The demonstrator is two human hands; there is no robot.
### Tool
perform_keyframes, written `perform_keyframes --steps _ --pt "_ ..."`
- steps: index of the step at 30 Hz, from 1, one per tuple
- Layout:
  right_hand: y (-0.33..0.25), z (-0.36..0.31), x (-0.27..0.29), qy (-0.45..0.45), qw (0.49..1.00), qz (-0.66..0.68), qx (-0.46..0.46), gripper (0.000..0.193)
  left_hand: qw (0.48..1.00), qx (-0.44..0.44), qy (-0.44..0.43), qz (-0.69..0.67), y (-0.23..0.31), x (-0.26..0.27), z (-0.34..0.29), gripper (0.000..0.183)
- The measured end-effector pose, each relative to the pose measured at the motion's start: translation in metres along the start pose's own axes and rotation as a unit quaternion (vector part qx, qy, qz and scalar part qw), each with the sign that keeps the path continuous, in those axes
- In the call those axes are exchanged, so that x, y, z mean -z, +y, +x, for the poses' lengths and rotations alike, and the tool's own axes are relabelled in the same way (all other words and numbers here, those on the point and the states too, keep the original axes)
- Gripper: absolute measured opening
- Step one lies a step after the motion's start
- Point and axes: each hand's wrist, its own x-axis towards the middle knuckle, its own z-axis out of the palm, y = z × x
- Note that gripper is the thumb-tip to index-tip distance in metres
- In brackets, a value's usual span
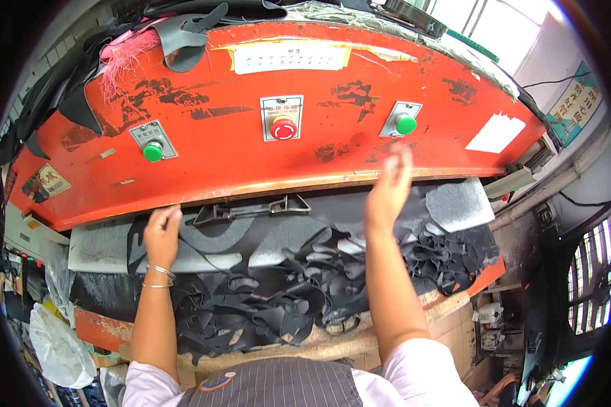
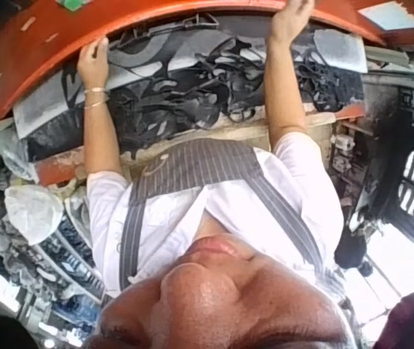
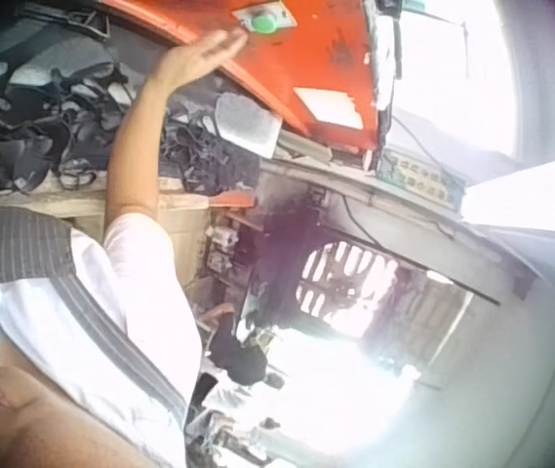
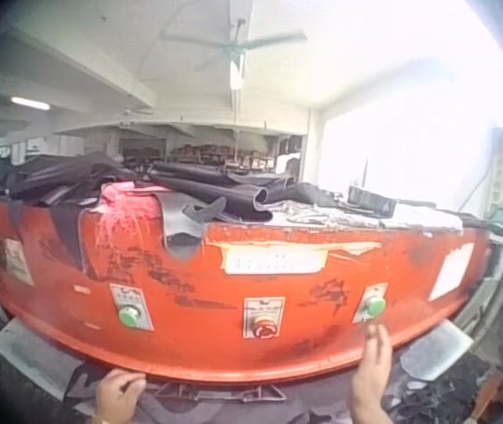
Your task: Using an industrial clicker press to cut pattern pieces from a sheet of leather for shoe manufacturing.
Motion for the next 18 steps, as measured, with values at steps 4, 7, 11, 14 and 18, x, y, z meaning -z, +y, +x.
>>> perform_keyframes --steps 4,7,11,14,18 --pt "-0.047 0.046 0.014 0.213 0.976 0.034 0.039 0.060 0.952 -0.242 0.185 0.012 0.095 0.026 0.012 0.015" --pt "-0.049 0.065 0.010 0.196 0.952 -0.220 0.080 0.069 0.906 -0.348 0.215 0.107 0.119 0.042 0.024 0.017" --pt "-0.083 0.031 0.035 0.160 0.970 -0.155 0.098 0.067 0.961 -0.252 0.061 0.102 0.140 0.071 -0.002 0.028" --pt "-0.096 -0.048 0.077 0.028 0.964 -0.172 0.199 0.058 0.981 -0.181 -0.025 0.061 0.156 0.083 -0.078 0.031" --pt "-0.149 -0.195 0.096 -0.519 0.815 -0.177 0.187 0.060 0.962 -0.147 -0.216 0.075 0.129 0.079 -0.211 0.030"
